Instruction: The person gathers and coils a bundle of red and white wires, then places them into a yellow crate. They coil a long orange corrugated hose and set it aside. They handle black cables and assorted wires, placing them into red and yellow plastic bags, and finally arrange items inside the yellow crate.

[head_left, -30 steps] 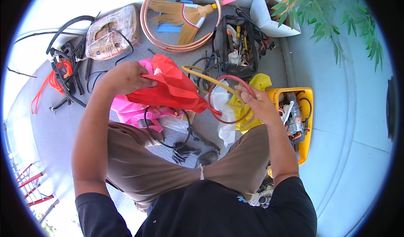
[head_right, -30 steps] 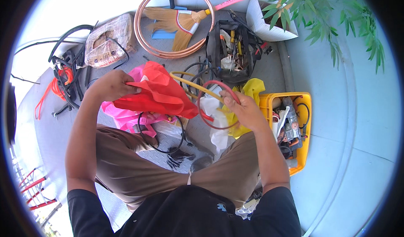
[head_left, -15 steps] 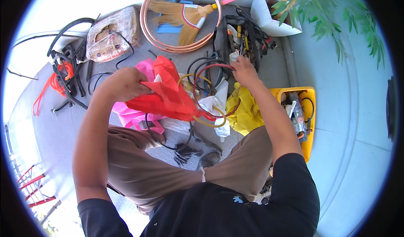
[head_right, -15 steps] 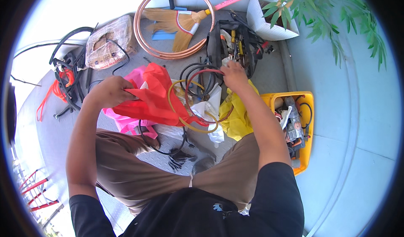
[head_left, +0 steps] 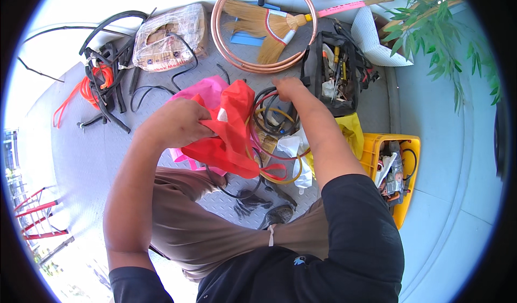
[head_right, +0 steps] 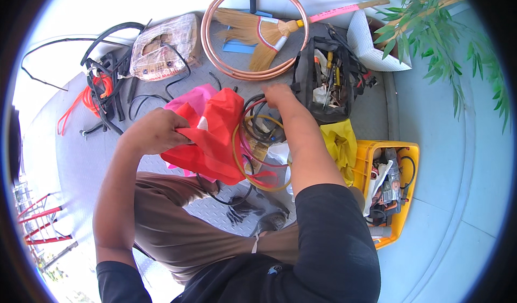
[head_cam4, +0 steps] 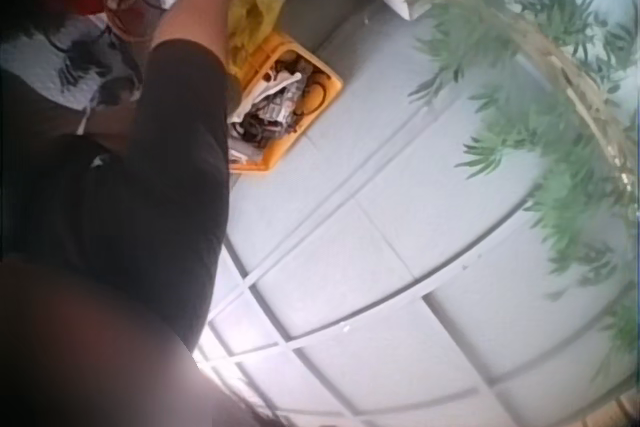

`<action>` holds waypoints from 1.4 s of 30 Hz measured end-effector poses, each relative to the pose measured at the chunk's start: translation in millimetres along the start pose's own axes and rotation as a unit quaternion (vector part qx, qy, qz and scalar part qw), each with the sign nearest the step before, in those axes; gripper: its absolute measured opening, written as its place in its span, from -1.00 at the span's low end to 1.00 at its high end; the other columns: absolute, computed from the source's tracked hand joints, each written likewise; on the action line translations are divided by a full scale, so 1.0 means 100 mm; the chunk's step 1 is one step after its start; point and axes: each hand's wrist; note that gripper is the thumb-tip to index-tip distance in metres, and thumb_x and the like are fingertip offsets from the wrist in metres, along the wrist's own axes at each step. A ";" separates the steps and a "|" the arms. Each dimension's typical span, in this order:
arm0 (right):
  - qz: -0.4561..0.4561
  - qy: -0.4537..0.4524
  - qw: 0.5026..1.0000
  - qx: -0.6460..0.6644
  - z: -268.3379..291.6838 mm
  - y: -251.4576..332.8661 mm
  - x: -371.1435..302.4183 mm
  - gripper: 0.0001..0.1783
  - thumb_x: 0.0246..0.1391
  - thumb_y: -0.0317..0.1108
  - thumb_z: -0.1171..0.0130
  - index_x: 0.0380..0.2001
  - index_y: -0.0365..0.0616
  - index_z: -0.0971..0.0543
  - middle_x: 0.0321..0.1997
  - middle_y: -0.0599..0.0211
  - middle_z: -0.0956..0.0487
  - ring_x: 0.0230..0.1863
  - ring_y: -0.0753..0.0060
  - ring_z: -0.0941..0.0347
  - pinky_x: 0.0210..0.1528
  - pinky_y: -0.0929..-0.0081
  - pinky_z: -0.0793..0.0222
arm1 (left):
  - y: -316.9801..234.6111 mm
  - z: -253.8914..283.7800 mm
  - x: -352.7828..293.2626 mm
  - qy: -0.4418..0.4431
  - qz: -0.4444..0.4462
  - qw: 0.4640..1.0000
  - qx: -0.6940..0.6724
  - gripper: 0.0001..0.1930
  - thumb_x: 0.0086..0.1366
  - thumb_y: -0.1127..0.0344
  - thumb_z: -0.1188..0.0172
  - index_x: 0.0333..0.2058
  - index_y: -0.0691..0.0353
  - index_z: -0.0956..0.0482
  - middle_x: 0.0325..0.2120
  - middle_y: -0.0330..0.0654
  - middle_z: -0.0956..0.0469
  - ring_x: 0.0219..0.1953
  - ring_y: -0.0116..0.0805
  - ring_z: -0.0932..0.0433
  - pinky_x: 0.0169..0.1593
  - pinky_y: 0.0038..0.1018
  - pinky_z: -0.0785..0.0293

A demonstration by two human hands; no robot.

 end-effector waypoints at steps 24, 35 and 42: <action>0.007 -0.326 0.904 0.275 2.21 -0.14 -3.15 -0.59 0.17 -0.32 -0.36 0.06 -0.21 -0.58 -0.31 0.42 -0.59 -0.52 0.64 -0.40 -0.44 0.54 -0.37 | -0.54 0.04 0.45 -0.189 -0.169 0.967 0.008 -0.12 0.13 0.01 -0.46 0.35 0.25 -0.30 0.20 0.22 -0.44 0.26 0.18 -0.42 0.34 -0.12 -0.33; -0.077 -0.534 0.777 0.325 3.22 -0.08 -4.00 -0.65 0.18 -0.24 -0.36 -0.08 -0.27 -0.62 -0.46 0.44 -0.50 -0.56 0.70 -0.35 -0.48 0.57 -0.32 | -0.89 0.11 0.71 -0.257 -0.295 0.876 -0.281 0.32 -0.05 -0.14 -0.60 0.50 0.17 0.12 0.40 0.14 -0.20 0.45 0.16 -0.17 0.39 0.00 -0.25; 0.226 -0.555 0.698 0.392 3.52 -0.09 -4.10 -0.54 0.12 -0.52 -0.37 0.09 -0.38 -0.53 -0.55 0.38 -0.53 -0.72 0.62 -0.34 -0.64 0.61 -0.33 | -0.87 0.08 0.97 -0.269 -0.253 0.874 -0.315 0.34 -0.05 -0.14 -0.61 0.51 0.14 0.16 0.46 0.13 -0.04 0.48 0.10 -0.10 0.43 -0.05 -0.18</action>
Point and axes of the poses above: each hand's wrist, its own x-axis towards the middle knuckle, its own z-axis out of the back of the hand, y = z × x
